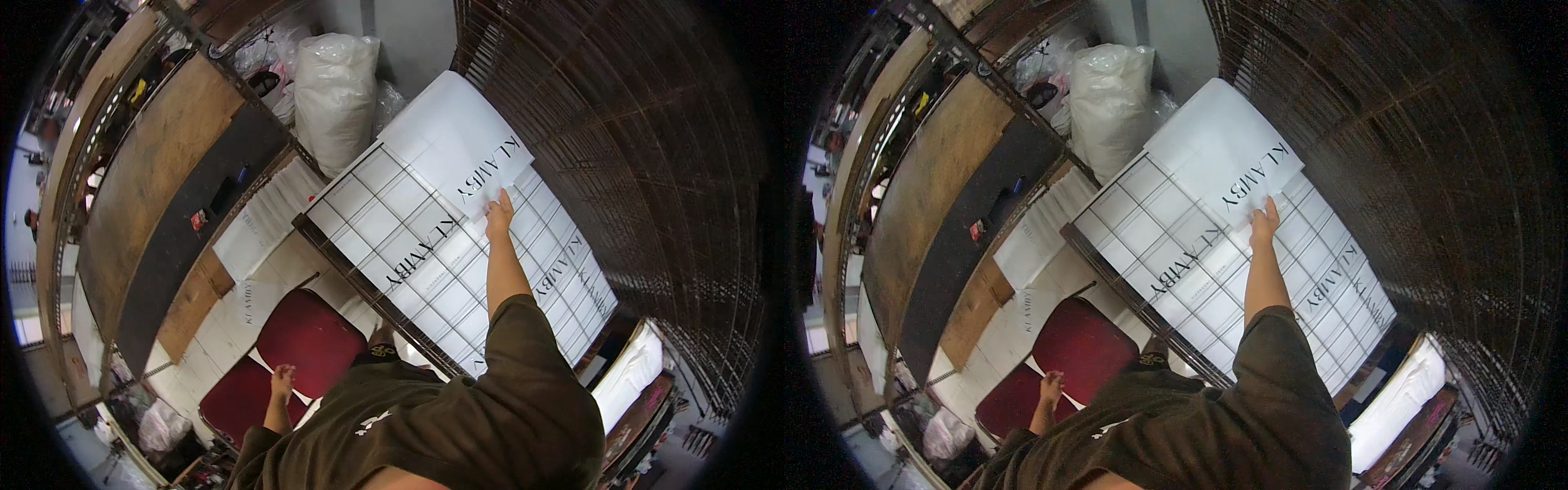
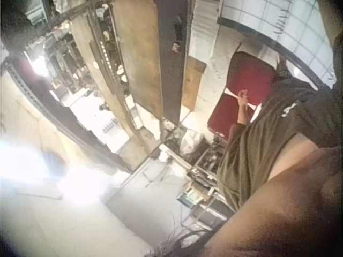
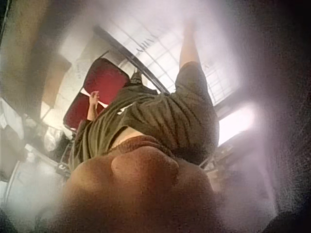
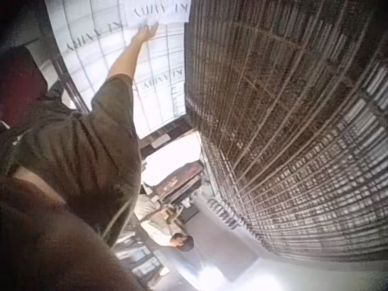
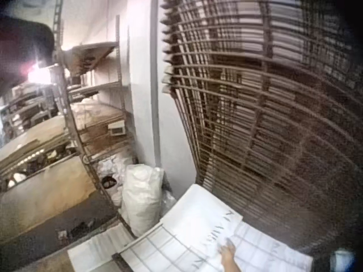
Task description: The person repeatedly picks up white printed sheets from a table and stacks them onto a wire drying rack. A coworker operates a screen printing press in the background.
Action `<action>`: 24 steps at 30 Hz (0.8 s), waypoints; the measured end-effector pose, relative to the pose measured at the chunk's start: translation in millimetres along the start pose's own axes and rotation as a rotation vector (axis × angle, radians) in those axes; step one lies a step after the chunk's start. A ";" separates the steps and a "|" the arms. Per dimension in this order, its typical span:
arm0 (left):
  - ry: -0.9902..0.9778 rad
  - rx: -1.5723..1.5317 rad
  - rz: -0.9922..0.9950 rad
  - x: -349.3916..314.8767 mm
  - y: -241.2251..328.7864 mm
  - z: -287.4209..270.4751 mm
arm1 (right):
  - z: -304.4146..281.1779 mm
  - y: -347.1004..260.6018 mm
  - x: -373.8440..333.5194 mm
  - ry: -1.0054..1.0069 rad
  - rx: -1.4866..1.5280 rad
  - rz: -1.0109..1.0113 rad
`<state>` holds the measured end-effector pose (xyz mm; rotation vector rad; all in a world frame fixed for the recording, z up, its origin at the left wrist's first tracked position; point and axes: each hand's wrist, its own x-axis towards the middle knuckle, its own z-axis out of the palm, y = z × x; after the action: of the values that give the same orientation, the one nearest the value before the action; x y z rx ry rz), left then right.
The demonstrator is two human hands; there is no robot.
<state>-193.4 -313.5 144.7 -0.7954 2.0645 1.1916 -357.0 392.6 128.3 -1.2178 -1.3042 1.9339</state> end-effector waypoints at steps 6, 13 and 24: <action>-0.113 0.083 -0.148 4.1 5.8 10.5 | -44.1 35.0 22.7 0.106 -0.176 -0.094; -0.121 0.099 -0.113 6.6 35.7 17.6 | -41.7 5.7 -0.7 0.110 -0.146 -0.049; -0.109 0.149 -0.114 2.5 69.6 17.6 | -33.4 5.2 -4.8 0.106 -0.186 -0.129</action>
<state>-243.3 -269.7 171.8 -0.7492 1.9659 0.9848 -325.0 401.8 120.8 -1.2724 -1.4943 1.6654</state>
